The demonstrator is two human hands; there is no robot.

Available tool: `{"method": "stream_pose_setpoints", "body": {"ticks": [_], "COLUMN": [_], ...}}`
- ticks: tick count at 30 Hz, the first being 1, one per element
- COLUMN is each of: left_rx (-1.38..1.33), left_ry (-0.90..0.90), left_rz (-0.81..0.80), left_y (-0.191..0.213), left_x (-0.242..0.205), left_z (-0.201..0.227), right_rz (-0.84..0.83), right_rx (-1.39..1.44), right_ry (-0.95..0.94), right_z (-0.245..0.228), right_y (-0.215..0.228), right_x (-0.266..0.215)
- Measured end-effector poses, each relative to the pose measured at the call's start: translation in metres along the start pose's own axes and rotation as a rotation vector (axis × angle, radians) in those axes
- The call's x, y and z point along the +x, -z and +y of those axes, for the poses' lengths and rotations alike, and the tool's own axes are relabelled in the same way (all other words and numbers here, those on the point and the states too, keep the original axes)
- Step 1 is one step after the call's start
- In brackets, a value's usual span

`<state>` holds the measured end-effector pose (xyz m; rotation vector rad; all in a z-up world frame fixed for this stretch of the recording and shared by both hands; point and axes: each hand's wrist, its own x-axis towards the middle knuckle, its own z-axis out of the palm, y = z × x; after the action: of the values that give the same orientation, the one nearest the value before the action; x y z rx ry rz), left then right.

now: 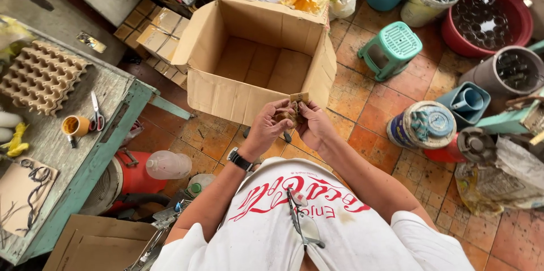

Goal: Unfolding cardboard boxes and cutting them into smaller pieces using scissors in a workshop environment.

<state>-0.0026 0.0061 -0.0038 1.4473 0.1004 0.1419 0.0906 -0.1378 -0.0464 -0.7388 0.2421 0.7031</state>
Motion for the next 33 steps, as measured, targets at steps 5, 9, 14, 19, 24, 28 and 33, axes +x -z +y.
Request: {"method": "stream_pose_setpoints", "body": {"ticks": [5,9,14,19,24,28,33], "left_rx": [-0.465,-0.826,-1.036,-1.009,-0.923,-0.904,-0.825], "left_ry": [0.187,0.148,0.178,0.188,0.282,0.297,0.361], "left_rz": [0.094,0.205,0.387,0.464,0.589,0.595,0.290], "left_y": [-0.018,-0.021,-0.028,-0.019,-0.019,-0.012,-0.055], "left_x": [0.000,0.011,0.014,0.019,0.014,0.015,0.012], "left_z": [-0.007,-0.020,-0.007,-0.023,-0.016,-0.028,-0.010], "right_rz": [-0.104,-0.353,-0.454,-0.466,-0.660,-0.645,-0.510], "right_rx": [-0.286,-1.014,-1.399,-1.744,-1.734,-1.496,-1.482], "right_ry": [0.184,0.776,1.252,1.366,1.296,1.060,0.910], "right_z": [-0.006,-0.011,0.000,-0.005,-0.015,-0.012,-0.005], "right_y": [-0.052,-0.073,-0.055,-0.037,-0.038,-0.015,-0.041], "right_x": [-0.029,-0.049,-0.031,-0.028,-0.039,-0.030,-0.047]}}
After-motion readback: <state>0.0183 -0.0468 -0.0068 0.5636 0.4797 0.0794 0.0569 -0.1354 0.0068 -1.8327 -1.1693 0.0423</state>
